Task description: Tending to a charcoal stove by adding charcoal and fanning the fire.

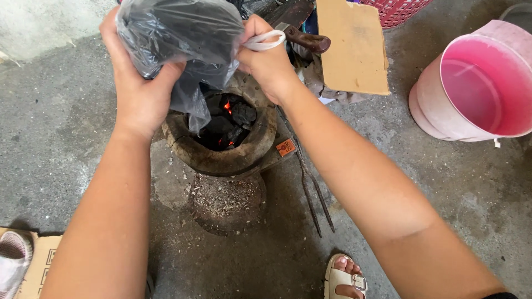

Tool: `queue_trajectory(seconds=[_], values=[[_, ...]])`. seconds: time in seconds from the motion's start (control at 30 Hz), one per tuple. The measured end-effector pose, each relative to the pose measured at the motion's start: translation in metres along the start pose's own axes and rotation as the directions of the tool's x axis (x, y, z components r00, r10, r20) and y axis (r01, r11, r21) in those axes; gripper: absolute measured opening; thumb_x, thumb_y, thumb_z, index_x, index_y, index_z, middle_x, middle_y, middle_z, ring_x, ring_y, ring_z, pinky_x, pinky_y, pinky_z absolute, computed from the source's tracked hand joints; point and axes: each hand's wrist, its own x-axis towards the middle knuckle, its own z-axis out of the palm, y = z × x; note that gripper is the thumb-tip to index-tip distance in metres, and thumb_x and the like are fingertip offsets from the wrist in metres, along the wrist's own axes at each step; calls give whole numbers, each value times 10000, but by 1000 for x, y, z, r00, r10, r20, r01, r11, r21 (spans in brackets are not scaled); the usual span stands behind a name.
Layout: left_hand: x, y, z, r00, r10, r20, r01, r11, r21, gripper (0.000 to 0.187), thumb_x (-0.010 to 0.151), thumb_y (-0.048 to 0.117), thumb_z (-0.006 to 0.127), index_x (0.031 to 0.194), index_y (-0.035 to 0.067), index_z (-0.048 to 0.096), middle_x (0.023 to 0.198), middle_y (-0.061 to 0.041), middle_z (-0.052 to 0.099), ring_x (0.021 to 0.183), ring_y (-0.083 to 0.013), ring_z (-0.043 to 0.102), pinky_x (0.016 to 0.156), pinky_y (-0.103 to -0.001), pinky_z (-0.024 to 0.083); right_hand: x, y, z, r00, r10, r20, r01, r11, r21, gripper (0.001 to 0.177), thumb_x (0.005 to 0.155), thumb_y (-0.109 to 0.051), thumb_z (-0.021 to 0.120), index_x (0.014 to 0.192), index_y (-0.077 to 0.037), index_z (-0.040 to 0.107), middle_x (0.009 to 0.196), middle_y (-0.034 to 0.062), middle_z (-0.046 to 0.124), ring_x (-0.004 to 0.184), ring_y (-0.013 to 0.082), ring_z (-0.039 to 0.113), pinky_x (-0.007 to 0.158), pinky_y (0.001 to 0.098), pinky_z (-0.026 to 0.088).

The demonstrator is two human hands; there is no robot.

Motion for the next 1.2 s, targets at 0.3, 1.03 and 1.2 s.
queue_trajectory(seconds=[0.3, 1.03, 1.2], values=[[-1, 10, 12, 991, -136, 8, 136, 981, -135, 761, 998, -73, 740, 1509, 204, 248, 1430, -79, 548, 1404, -229, 558, 1199, -386, 508, 1, 11, -3, 996, -83, -25, 86, 909, 407, 676, 686, 250, 593, 1167, -214, 497, 1177, 83, 637, 1154, 258, 610, 949, 384, 540], [4, -15, 11, 997, -66, 27, 68, 995, -75, 699, 1076, -90, 717, 1540, 202, 283, 1439, -79, 541, 1360, -221, 545, 1217, -380, 480, 15, 29, 8, 928, -331, 174, 331, 943, 28, 797, 793, 310, 596, 1481, -77, 492, 1398, 34, 625, 1361, 153, 571, 1169, 299, 462], [3, -16, 6, 997, -72, -18, 71, 994, -80, 678, 1098, -98, 713, 1546, 193, 296, 1441, -80, 537, 1381, -227, 550, 1196, -386, 475, 21, 32, 16, 924, -347, 159, 349, 937, 12, 688, 866, 286, 671, 1441, -63, 528, 1366, 33, 649, 1329, 167, 613, 1145, 312, 503]])
